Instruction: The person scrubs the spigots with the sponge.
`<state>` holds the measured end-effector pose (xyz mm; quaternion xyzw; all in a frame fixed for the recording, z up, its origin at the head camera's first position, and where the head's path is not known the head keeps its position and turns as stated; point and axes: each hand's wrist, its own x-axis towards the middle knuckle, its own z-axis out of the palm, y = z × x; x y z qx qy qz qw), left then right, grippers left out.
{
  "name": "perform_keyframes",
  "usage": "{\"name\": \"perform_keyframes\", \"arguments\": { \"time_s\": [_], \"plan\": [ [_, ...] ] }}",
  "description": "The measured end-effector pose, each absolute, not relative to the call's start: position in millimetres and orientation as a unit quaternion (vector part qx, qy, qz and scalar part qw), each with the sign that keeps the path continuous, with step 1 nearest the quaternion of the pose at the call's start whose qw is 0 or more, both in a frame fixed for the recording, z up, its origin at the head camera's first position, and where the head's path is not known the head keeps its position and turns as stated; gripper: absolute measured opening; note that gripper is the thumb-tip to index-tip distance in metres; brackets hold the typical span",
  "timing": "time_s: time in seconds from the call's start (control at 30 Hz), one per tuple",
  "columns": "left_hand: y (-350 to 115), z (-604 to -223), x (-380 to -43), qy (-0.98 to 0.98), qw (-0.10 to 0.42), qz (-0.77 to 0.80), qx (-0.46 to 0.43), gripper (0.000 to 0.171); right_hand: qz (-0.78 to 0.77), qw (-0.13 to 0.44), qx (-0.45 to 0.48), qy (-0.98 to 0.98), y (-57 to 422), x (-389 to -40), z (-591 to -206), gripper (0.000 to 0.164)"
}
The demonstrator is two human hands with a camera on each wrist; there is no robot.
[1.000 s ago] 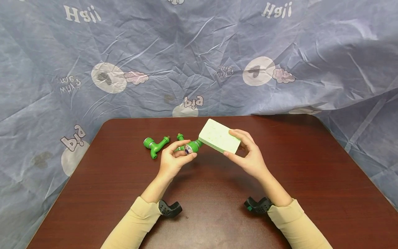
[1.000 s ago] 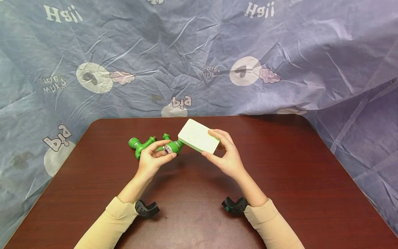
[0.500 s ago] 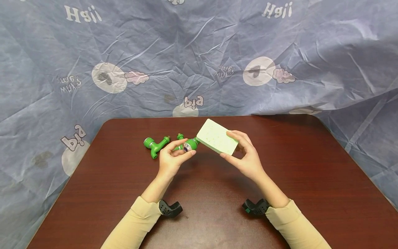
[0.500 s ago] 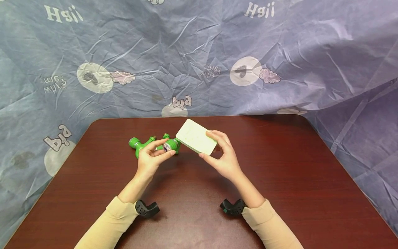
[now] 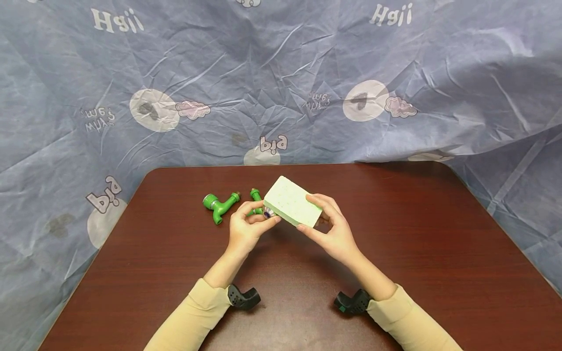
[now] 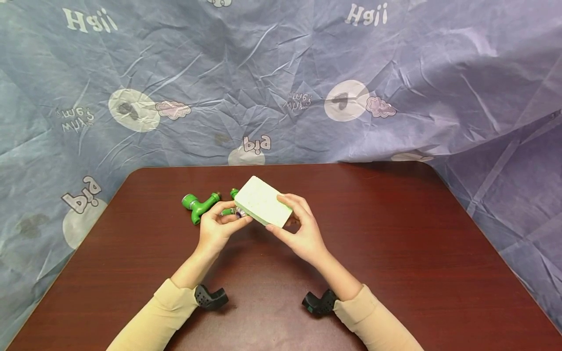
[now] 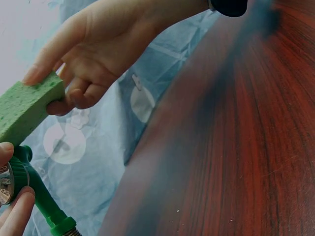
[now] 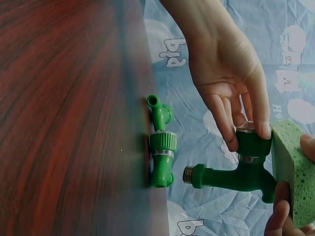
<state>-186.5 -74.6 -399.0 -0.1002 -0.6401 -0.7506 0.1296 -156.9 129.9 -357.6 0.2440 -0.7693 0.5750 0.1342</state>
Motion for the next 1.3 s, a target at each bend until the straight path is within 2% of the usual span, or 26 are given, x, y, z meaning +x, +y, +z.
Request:
{"name": "perform_keyframes", "arguments": {
  "time_s": [0.23,0.57,0.87,1.3],
  "plan": [
    [-76,-398,-188,-0.637,0.147,-0.75,-0.098,0.046,0.568,0.139,0.257,-0.77,132,-156,-352,0.056],
    [-80,-391,-187,-0.607,0.134,-0.78,-0.067,0.044,0.538,0.196,0.241,-0.784,143,-160,-347,0.058],
    [-83,-391,-188,-0.586,0.166,-0.791,-0.047,0.044,0.529,0.216,0.24,-0.785,135,-160,-356,0.059],
    [-88,-386,-188,-0.556,0.14,-0.817,-0.061,0.044,0.538,0.215,0.205,-0.789,135,-161,-356,0.056]
  ]
}}
